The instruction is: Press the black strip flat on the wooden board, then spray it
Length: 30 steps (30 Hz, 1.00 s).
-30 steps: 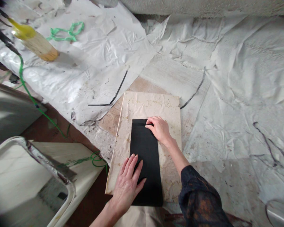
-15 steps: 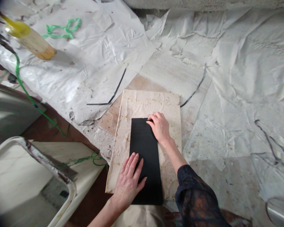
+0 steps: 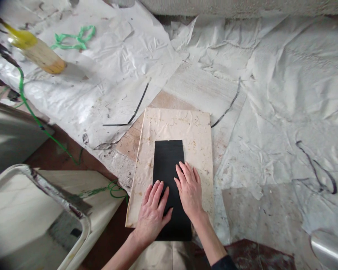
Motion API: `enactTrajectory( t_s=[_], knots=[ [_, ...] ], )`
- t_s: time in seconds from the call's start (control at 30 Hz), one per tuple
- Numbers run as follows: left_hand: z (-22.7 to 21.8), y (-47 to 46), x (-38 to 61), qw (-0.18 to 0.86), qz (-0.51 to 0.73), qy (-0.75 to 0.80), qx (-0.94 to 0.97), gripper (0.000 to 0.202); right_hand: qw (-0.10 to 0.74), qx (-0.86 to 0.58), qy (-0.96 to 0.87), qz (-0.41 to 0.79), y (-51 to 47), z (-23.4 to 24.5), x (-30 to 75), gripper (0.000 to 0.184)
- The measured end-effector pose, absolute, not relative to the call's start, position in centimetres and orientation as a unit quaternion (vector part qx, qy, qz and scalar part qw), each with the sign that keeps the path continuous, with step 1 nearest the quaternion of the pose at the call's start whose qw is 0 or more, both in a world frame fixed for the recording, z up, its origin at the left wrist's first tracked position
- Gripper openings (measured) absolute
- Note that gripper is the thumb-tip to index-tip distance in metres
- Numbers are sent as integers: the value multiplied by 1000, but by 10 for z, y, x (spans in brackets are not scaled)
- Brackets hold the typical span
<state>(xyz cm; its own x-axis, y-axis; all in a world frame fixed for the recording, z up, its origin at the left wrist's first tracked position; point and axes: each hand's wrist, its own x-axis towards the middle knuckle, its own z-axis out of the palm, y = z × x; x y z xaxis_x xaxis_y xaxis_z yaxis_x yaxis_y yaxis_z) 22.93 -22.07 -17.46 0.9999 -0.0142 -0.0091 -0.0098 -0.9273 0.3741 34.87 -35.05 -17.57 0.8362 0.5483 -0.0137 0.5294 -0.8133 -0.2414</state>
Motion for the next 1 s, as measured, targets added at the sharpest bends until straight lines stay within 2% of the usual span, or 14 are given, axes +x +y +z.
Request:
enactTrajectory(
  t_s=[0.2, 0.4, 0.5, 0.63, 0.7, 0.83, 1.0],
  knots=[
    [-171, -218, 233, 184, 4, -9, 983, 57, 118, -951, -283, 45, -350, -178, 351, 54],
    [-156, -206, 246, 175, 4, 12, 984, 47, 121, -943, -308, 45, -348, -177, 350, 62],
    [-155, -195, 257, 153, 2, 9, 988, 63, 116, -940, -315, 59, -347, -179, 348, 65],
    [-163, -181, 274, 123, -40, -52, 990, 103, 106, -942, -313, 62, -348, -184, 346, 65],
    [-168, -178, 278, 103, -61, -64, 991, 114, 105, -942, -315, 56, -349, -186, 345, 67],
    [-174, -178, 279, 87, -66, -62, 992, 119, 110, -940, -321, 36, -351, -188, 346, 69],
    [-174, -177, 278, 125, -41, -46, 990, 117, 114, -949, -294, 8, -351, -191, 353, 69]
  ],
)
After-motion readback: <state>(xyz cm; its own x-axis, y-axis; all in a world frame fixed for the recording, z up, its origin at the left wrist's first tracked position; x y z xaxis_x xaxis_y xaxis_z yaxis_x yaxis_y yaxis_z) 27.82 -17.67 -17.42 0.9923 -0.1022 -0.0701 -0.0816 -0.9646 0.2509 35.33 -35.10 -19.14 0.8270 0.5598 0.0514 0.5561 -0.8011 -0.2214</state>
